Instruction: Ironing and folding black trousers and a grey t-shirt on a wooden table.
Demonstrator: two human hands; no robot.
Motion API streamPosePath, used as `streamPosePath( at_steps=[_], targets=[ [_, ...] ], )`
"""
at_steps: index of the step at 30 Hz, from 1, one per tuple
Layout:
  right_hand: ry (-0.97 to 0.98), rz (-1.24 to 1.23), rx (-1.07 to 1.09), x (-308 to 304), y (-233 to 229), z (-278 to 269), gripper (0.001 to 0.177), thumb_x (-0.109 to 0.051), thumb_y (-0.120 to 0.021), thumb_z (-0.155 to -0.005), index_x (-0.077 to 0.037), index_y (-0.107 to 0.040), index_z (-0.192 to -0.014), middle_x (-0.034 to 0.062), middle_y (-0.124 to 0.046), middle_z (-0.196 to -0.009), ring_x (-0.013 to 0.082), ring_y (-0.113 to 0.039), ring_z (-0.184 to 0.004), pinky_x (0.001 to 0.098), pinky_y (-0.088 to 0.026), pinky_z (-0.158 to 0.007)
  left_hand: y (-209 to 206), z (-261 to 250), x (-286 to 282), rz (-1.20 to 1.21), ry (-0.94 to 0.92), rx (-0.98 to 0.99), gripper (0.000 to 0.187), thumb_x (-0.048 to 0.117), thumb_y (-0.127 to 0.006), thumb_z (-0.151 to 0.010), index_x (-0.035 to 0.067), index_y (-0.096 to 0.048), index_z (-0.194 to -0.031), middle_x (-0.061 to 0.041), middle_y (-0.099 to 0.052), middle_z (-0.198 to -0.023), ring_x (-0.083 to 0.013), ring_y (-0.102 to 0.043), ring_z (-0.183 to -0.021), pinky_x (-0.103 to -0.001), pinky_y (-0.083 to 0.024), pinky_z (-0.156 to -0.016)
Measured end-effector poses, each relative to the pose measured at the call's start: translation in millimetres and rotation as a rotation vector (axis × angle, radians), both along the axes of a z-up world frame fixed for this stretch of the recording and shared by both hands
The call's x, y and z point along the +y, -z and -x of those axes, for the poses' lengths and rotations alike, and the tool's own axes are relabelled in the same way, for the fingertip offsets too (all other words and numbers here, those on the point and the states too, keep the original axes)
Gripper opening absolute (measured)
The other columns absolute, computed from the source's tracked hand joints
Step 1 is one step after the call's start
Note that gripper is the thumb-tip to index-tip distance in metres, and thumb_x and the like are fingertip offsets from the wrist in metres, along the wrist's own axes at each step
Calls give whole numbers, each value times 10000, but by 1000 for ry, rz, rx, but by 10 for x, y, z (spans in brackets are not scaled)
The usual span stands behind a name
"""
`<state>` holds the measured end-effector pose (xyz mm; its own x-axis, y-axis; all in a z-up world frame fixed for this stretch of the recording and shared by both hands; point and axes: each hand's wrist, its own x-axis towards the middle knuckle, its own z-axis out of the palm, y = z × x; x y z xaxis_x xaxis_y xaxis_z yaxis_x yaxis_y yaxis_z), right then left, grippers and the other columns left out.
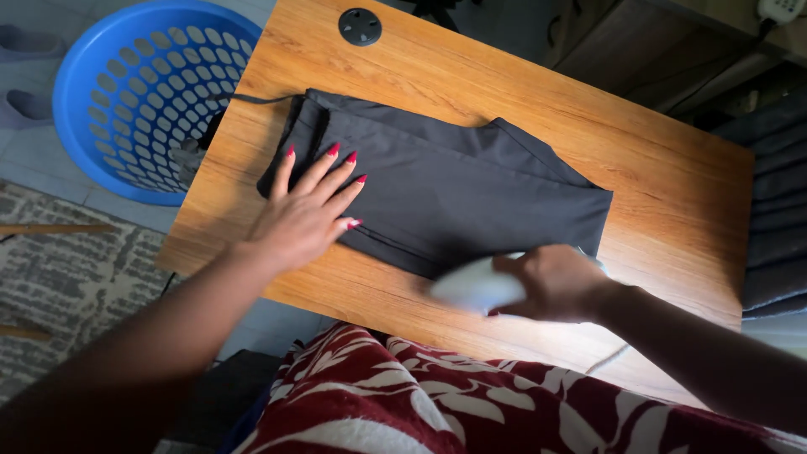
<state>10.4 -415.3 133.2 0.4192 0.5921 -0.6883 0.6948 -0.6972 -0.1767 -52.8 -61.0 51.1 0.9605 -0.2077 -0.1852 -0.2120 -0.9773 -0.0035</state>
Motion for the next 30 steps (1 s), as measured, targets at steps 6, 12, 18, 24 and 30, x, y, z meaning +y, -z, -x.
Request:
streamPosePath(
  at_steps=[6,12,18,24,30],
  targets=[
    [380,-156,-170,114,86,-225,806,-676,-686,-782,-82,-583,-1316,170,-783,-947,277,-799,-777,406,-650,-772,-112,-34,184,224,0,-105,488,418,-560,-954,349,-533,-1436,14,-136,-1700,-252,-40,-1569,-619,-22,-1222],
    [134,-149,-84,693,-28,-173,780,-698,-655,-791,-119,-630,-1314,180,-776,-919,332,-772,-800,442,-616,-783,-138,2,294,299,-6,-85,551,353,-677,-884,337,-567,-1423,5,-118,-1685,-297,-70,-1541,-642,-69,-1198],
    [186,-145,-137,974,31,-213,775,-715,-628,-826,-65,-634,-1250,214,-759,-879,357,-766,-819,465,-616,-770,-125,-10,339,298,-19,-40,542,344,-666,-899,343,-558,-1430,11,-91,-1685,-258,-81,-1552,-632,-44,-1200],
    [224,-182,-144,1156,71,-223,858,-718,-661,-810,-15,-586,-1296,252,-743,-868,376,-763,-787,466,-614,-739,13,-24,414,416,-26,-24,474,343,-630,-951,283,-581,-1419,0,-114,-1686,-259,-90,-1538,-634,-17,-1185],
    [245,-127,-58,1403,94,-244,781,-701,-642,-802,-75,-607,-1267,199,-762,-883,343,-764,-718,459,-633,-688,287,-145,587,770,-99,-240,266,61,-653,-935,183,-803,-1119,-22,-512,-1579,-272,-569,-1383,-410,-456,-1171]
  ],
)
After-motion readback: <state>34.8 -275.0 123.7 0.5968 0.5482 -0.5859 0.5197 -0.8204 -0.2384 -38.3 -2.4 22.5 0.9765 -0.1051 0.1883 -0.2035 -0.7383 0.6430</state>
